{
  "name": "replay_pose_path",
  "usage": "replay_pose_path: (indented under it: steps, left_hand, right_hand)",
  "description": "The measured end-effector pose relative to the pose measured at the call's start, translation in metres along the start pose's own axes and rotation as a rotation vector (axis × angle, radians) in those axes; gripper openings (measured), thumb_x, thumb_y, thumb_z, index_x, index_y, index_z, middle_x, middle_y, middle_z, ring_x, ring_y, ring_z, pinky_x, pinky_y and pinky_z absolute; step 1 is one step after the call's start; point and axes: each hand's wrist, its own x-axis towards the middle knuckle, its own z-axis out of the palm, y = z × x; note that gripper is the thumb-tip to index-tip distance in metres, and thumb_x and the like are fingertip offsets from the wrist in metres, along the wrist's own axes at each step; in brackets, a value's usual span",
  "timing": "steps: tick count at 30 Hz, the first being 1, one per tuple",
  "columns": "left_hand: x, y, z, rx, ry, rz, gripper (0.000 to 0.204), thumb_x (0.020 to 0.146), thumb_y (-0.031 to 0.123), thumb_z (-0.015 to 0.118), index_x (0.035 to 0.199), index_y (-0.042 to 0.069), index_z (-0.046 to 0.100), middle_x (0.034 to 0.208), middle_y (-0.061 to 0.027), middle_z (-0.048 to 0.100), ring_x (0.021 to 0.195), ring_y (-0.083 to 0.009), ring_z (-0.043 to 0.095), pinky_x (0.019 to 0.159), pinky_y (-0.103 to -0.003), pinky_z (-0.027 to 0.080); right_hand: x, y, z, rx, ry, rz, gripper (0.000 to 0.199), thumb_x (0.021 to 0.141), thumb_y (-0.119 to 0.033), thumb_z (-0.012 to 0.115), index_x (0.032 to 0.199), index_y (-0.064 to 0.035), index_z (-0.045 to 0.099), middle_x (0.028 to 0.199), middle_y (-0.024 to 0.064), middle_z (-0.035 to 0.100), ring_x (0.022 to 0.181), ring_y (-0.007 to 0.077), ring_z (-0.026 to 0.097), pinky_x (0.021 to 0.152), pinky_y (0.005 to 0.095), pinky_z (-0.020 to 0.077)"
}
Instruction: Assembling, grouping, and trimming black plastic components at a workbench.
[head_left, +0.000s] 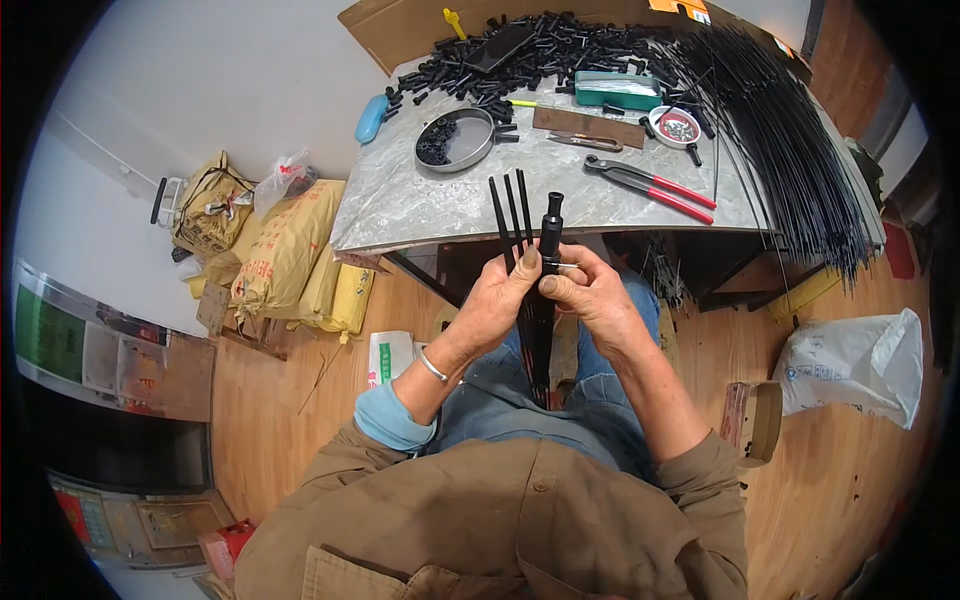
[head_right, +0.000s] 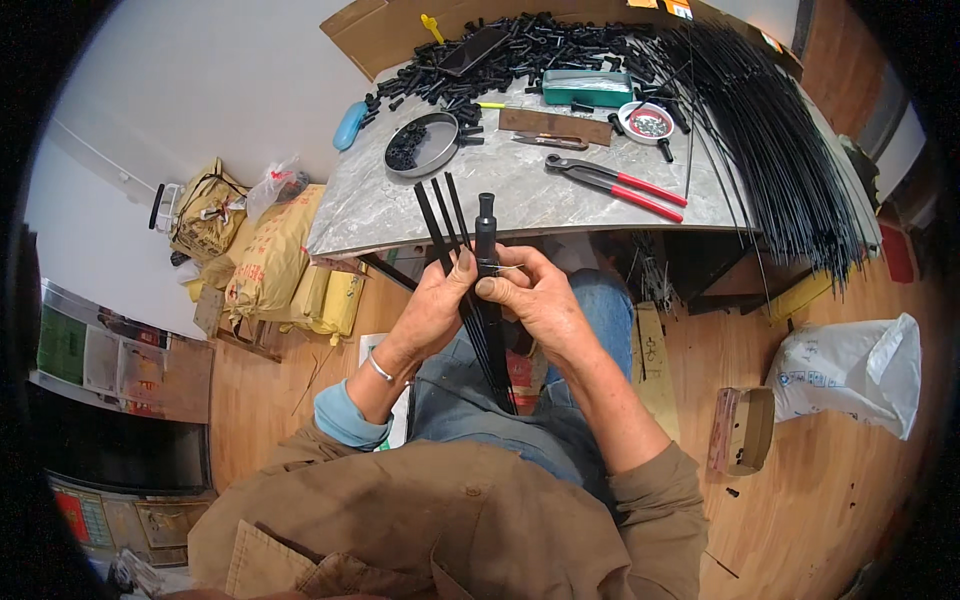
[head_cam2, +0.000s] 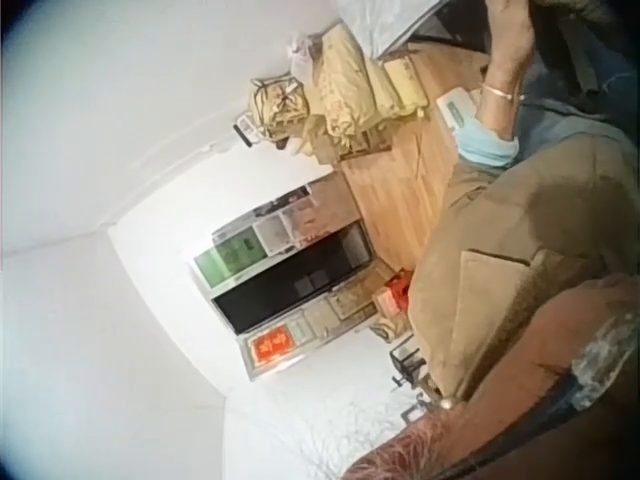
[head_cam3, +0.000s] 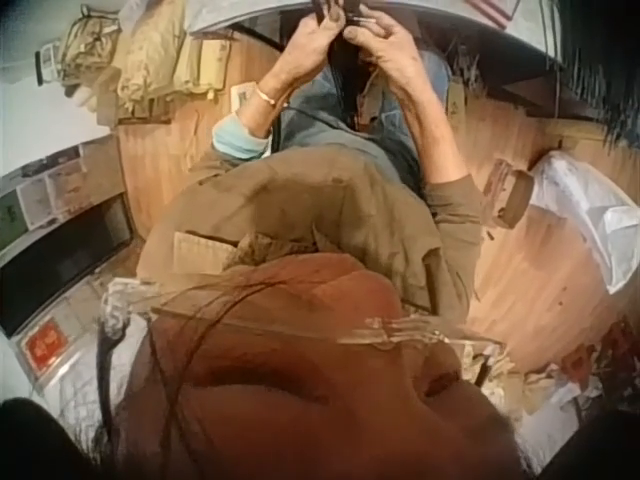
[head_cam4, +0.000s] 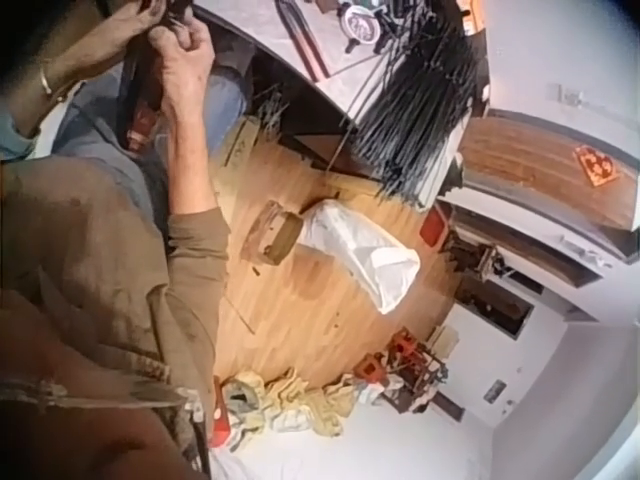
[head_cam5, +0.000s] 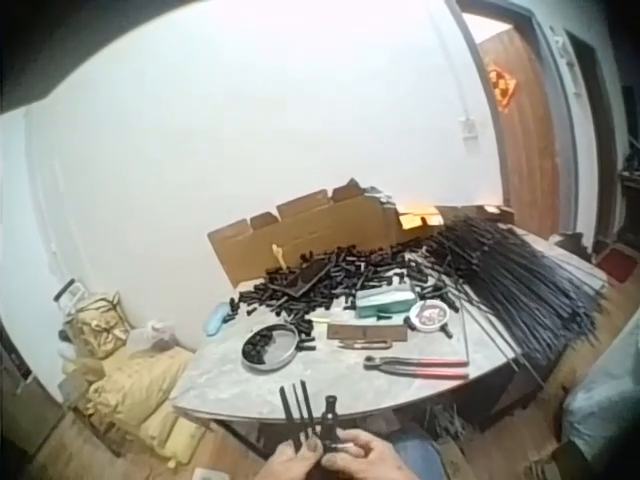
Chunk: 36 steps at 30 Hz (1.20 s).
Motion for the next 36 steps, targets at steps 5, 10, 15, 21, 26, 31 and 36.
replay_pose_path:
  steps: [5,10,15,21,26,31,36]
  left_hand:
    - [0.003,-0.004,0.001,0.061,0.0,0.064,0.052,0.097,0.047,0.041,0.114,-0.001,0.053,0.096,-0.0105,0.065,0.081,-0.0145,0.063,0.07,-0.025,0.052]
    - [-0.001,0.001,0.008,0.01,-0.093,0.034,0.054,0.096,0.05,0.042,0.11,0.0,0.055,0.091,-0.0087,0.064,0.068,-0.0123,0.06,0.061,-0.023,0.05]
    - [0.014,-0.02,0.007,0.077,0.192,0.097,0.051,0.097,0.049,0.041,0.103,0.001,0.056,0.081,-0.0063,0.062,0.062,-0.0102,0.056,0.054,-0.022,0.045]
    - [0.012,-0.022,0.01,0.027,0.287,0.118,0.047,0.098,0.048,0.04,0.1,0.003,0.053,0.063,0.0013,0.048,0.052,-0.0057,0.046,0.047,-0.02,0.038]
    - [0.011,-0.021,0.017,0.05,0.269,0.15,0.047,0.099,0.047,0.039,0.101,0.002,0.052,0.062,0.0018,0.045,0.051,-0.0056,0.042,0.046,-0.02,0.036]
    - [0.012,-0.023,0.019,-0.003,0.259,0.143,0.046,0.099,0.047,0.039,0.101,0.002,0.051,0.061,0.0024,0.042,0.05,-0.0051,0.04,0.045,-0.02,0.034]
    - [0.011,-0.022,0.031,-0.014,0.236,0.163,0.04,0.1,0.041,0.04,0.096,0.003,0.05,0.06,0.0024,0.042,0.05,-0.0053,0.038,0.045,-0.021,0.033]
  right_hand:
    - [0.002,0.006,-0.002,0.198,-0.041,-0.002,0.044,0.077,-0.011,0.077,0.113,-0.009,0.052,0.08,-0.0061,0.056,0.071,0.0044,0.052,0.053,0.0202,0.0398]
    - [0.001,-0.001,-0.003,0.153,-0.133,-0.013,0.039,0.078,-0.011,0.077,0.108,-0.0092,0.052,0.078,-0.0031,0.057,0.062,0.0059,0.052,0.052,0.0185,0.0388]
    - [0.017,0.021,0.001,0.063,0.103,-0.058,0.041,0.079,-0.014,0.076,0.111,-0.0026,0.052,0.082,0.0011,0.06,0.064,0.0078,0.054,0.056,0.0211,0.0455]
    - [0.008,-0.001,-0.01,-0.623,0.224,-0.426,0.035,0.081,-0.018,0.073,0.104,0.0058,0.06,0.094,0.0102,0.06,0.073,0.0143,0.06,0.064,0.0265,0.0507]
    - [-0.003,-0.011,0.001,-0.544,0.247,-0.328,0.017,0.086,-0.013,0.065,0.089,0.0035,0.06,0.082,0.0076,0.062,0.071,0.0131,0.058,0.067,0.0274,0.0486]
    - [-0.013,0.004,0.011,-0.61,0.385,-0.505,0.013,0.09,-0.01,0.059,0.084,0.0019,0.057,0.074,0.0046,0.058,0.07,0.0104,0.053,0.066,0.0265,0.0451]
    - [0.003,-0.003,-0.004,-0.443,0.294,-0.447,0.017,0.095,-0.013,0.051,0.084,0.0006,0.054,0.069,0.0039,0.054,0.067,0.0124,0.053,0.064,0.0277,0.0458]
